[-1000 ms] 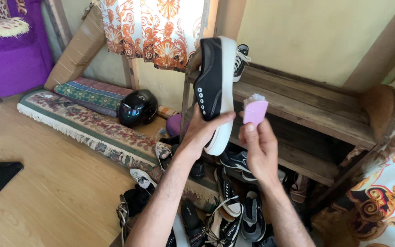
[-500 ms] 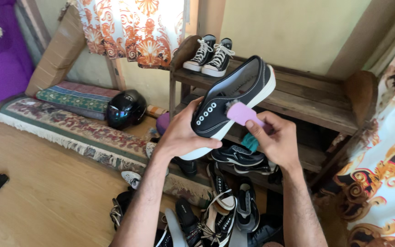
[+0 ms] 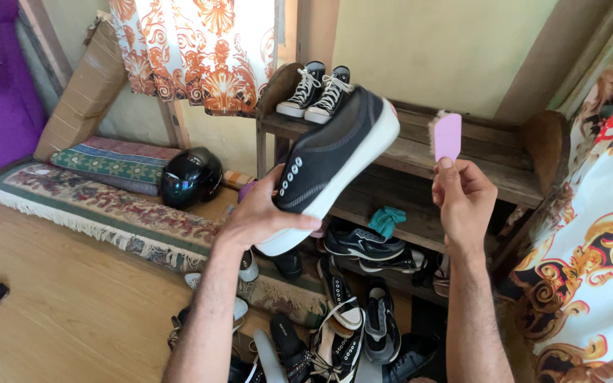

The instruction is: The person laces a black high-top sneaker on a wooden shelf, then picks up a black slip-on shoe and scrubs its upper and sole with a pink brush. The person places the slip-on back among other shoes on the floor.

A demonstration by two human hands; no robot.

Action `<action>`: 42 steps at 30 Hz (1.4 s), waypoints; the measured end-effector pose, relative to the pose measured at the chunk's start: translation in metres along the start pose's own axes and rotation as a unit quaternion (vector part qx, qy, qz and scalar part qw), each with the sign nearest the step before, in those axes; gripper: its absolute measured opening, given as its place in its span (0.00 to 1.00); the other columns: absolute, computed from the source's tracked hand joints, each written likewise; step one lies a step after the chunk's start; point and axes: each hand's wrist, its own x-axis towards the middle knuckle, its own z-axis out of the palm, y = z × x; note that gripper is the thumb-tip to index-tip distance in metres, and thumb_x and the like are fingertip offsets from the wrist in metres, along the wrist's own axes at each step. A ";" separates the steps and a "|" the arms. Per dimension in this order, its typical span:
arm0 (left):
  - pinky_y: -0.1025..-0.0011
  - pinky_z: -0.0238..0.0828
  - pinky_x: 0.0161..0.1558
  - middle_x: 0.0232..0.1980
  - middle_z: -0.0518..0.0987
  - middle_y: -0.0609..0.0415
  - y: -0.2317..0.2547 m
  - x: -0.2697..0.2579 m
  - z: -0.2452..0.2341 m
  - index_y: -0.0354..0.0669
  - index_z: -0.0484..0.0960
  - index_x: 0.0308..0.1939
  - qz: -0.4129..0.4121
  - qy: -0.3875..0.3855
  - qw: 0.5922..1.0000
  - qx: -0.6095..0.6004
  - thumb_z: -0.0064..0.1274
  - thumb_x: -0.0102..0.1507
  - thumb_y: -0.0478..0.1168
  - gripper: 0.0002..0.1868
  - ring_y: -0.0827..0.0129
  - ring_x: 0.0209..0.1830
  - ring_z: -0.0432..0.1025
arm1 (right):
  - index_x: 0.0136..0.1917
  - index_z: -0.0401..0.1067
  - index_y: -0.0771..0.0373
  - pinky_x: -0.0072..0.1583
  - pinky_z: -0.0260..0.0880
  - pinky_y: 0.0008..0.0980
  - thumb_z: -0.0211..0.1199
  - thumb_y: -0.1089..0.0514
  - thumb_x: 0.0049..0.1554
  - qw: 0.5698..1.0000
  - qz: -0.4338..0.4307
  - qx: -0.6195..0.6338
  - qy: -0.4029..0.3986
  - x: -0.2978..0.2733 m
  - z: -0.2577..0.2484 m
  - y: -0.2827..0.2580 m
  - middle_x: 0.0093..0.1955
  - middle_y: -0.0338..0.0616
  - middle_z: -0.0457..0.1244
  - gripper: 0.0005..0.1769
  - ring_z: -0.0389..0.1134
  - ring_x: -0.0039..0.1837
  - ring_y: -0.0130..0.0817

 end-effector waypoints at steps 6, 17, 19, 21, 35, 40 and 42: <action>0.68 0.69 0.61 0.61 0.82 0.49 -0.020 0.012 0.013 0.38 0.74 0.66 0.009 0.013 0.998 -0.067 0.69 0.51 0.57 0.45 0.67 0.60 0.75 | 0.48 0.75 0.64 0.35 0.55 0.21 0.56 0.53 0.69 0.995 -0.003 -0.032 -0.094 -0.017 0.033 0.000 0.31 0.32 0.61 0.14 0.58 0.33 0.19; 0.71 0.79 0.39 0.48 0.83 0.47 -0.026 0.019 0.020 0.39 0.78 0.60 -0.071 0.066 0.980 -0.172 0.64 0.56 0.55 0.34 0.70 0.41 0.80 | 0.44 0.77 0.63 0.30 0.53 0.23 0.57 0.49 0.65 0.972 0.044 -0.065 -0.223 -0.040 0.071 0.003 0.26 0.31 0.60 0.18 0.55 0.27 0.18; 0.71 0.80 0.39 0.48 0.84 0.48 -0.027 0.020 0.018 0.39 0.78 0.59 -0.071 0.092 0.976 -0.183 0.64 0.56 0.55 0.33 0.70 0.41 0.80 | 0.45 0.78 0.63 0.32 0.52 0.22 0.58 0.49 0.66 0.968 0.060 -0.034 -0.242 -0.047 0.076 0.004 0.27 0.31 0.58 0.17 0.54 0.29 0.17; 0.71 0.79 0.39 0.48 0.85 0.48 -0.029 0.019 0.016 0.39 0.78 0.59 -0.068 0.118 0.972 -0.190 0.64 0.56 0.55 0.33 0.70 0.42 0.81 | 0.44 0.78 0.64 0.32 0.52 0.22 0.59 0.49 0.66 0.964 0.060 -0.039 -0.257 -0.050 0.080 0.005 0.27 0.31 0.59 0.17 0.55 0.29 0.17; 0.69 0.75 0.50 0.53 0.82 0.50 -0.033 0.026 0.016 0.39 0.76 0.61 -0.055 0.252 0.918 -0.300 0.65 0.56 0.54 0.35 0.69 0.50 0.77 | 0.45 0.82 0.62 0.31 0.56 0.26 0.65 0.53 0.59 0.896 -0.005 -0.177 -0.408 -0.047 0.069 -0.024 0.30 0.32 0.67 0.11 0.58 0.29 0.18; 0.66 0.75 0.52 0.55 0.79 0.48 -0.033 0.027 0.029 0.38 0.68 0.66 0.011 0.238 0.917 -0.319 0.69 0.53 0.49 0.41 0.66 0.53 0.76 | 0.45 0.80 0.62 0.35 0.60 0.23 0.64 0.53 0.64 0.950 -0.011 -0.113 -0.290 -0.055 0.078 -0.024 0.31 0.34 0.65 0.11 0.61 0.34 0.15; 0.66 0.74 0.53 0.55 0.78 0.47 -0.031 0.027 0.033 0.35 0.66 0.67 0.032 0.236 0.912 -0.334 0.71 0.53 0.47 0.44 0.64 0.53 0.75 | 0.44 0.81 0.62 0.34 0.56 0.25 0.65 0.53 0.63 0.941 -0.010 -0.158 -0.300 -0.057 0.081 -0.028 0.29 0.37 0.64 0.11 0.57 0.32 0.19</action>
